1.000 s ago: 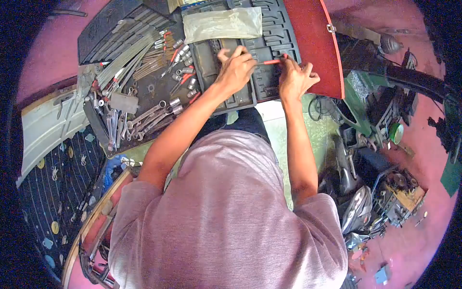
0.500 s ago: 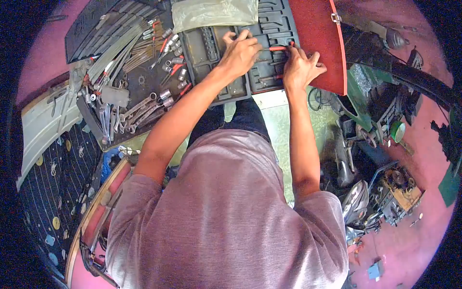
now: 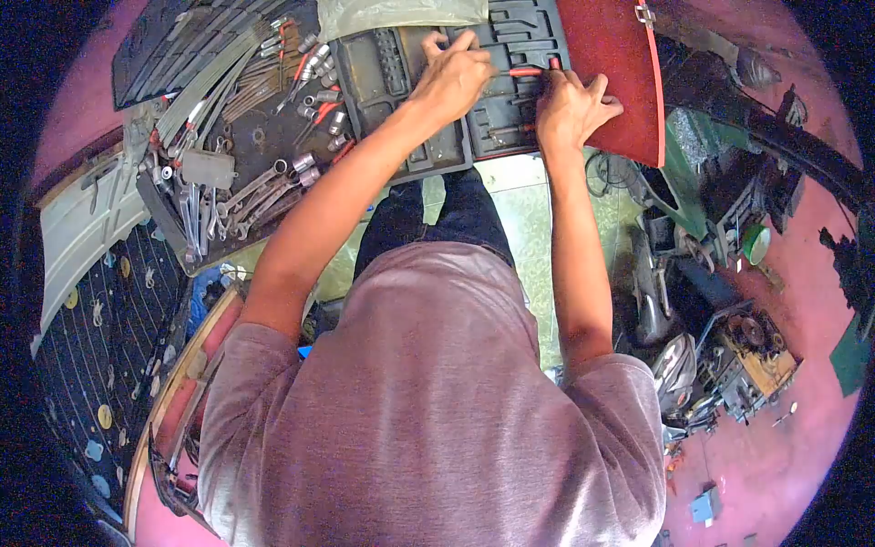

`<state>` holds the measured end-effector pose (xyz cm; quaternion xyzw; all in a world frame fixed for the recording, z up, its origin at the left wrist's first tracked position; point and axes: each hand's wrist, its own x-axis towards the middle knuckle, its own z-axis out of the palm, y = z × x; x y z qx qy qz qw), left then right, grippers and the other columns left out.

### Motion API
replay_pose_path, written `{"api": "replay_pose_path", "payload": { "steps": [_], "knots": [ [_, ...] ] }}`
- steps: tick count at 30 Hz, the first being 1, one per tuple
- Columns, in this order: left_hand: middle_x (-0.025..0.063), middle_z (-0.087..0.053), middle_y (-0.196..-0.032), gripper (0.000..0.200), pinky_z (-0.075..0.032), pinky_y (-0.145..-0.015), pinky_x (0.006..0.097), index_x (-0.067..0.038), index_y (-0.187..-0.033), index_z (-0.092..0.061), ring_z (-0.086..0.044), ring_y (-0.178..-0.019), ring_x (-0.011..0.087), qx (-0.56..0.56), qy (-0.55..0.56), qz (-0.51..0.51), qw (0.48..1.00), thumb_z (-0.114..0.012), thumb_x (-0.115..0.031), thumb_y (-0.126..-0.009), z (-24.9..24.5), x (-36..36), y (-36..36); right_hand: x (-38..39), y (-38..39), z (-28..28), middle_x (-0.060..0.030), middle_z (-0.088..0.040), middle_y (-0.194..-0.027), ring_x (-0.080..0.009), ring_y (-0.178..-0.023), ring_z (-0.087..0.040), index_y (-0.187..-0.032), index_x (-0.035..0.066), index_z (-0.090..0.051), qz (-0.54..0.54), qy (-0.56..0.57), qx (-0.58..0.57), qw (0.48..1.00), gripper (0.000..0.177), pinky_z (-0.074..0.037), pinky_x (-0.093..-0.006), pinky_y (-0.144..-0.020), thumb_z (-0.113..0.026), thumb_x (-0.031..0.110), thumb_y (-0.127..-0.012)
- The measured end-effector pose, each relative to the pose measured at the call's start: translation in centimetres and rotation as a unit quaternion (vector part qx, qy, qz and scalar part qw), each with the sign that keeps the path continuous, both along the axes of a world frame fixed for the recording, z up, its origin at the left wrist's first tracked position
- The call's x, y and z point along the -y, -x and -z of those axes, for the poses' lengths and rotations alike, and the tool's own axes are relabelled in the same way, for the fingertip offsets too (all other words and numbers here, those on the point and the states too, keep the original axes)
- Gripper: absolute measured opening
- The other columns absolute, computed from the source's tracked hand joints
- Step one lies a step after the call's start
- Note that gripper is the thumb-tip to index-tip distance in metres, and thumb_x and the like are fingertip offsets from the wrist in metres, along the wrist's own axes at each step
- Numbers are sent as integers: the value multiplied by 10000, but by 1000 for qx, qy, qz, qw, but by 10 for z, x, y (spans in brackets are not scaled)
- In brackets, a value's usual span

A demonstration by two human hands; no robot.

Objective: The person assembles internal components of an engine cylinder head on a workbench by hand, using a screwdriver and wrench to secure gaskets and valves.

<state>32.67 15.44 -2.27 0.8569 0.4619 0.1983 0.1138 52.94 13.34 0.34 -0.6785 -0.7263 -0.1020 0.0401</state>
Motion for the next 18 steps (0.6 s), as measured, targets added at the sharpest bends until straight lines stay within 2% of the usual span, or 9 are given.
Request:
{"api": "replay_pose_path", "payload": {
  "steps": [3, 5, 8, 12, 16, 18],
  "knots": [
    [-6, -677, -890, 77, -314, -930, 607, -115, -815, -774, -558, -1080, 216, 1, -7, 0, 1000, -698, -102, -804, 2, 0, -1, 1, 1, -1, 60, -744, -1027, -272, -1042, -564, -1061, 236, -787, -5, 0, -17, 1000, 381, -394, -526, -879, -724, 106, -709],
    [-7, -671, -893, 91, -321, -929, 600, -111, -796, -765, -558, -1070, 218, 16, -21, 2, 1000, -678, -97, -815, 3, 1, -1, 0, 0, 2, 25, -750, -959, -290, -1005, -571, -1004, 199, -790, -18, -20, -45, 999, 346, -390, -532, -867, -739, 125, -670],
    [-5, -663, -890, 82, -325, -932, 598, -99, -759, -744, -558, -1057, 218, 9, -43, 6, 999, -669, -94, -790, 0, 1, -5, 0, 2, 2, 9, -753, -959, -290, -1004, -574, -992, 186, -790, -15, -19, -27, 999, 355, -389, -528, -870, -754, 126, -644],
    [5, -660, -886, 51, -339, -921, 604, -75, -694, -677, -562, -1044, 222, 19, -66, 32, 997, -657, -91, -738, -4, 5, -7, 0, 3, 9, 1, -755, -967, -293, -1008, -576, -990, 171, -788, -13, -33, -36, 999, 363, -389, -528, -871, -764, 128, -630],
    [11, -662, -888, 47, -340, -917, 613, -76, -696, -675, -564, -1043, 231, 42, -84, 23, 995, -656, -84, -739, -2, 5, -6, 2, 4, 8, 0, -755, -968, -294, -1006, -576, -980, 163, -785, -23, -34, -35, 999, 341, -392, -526, -866, -764, 129, -642],
    [16, -676, -905, 52, -334, -919, 622, -80, -709, -694, -567, -1067, 247, 17, -66, 29, 997, -662, -89, -749, -5, 4, -4, 2, 5, 5, -2, -755, -972, -294, -1010, -575, -977, 163, -786, -28, -34, -31, 999, 332, -393, -524, -864, -765, 130, -647]
  ]
}}
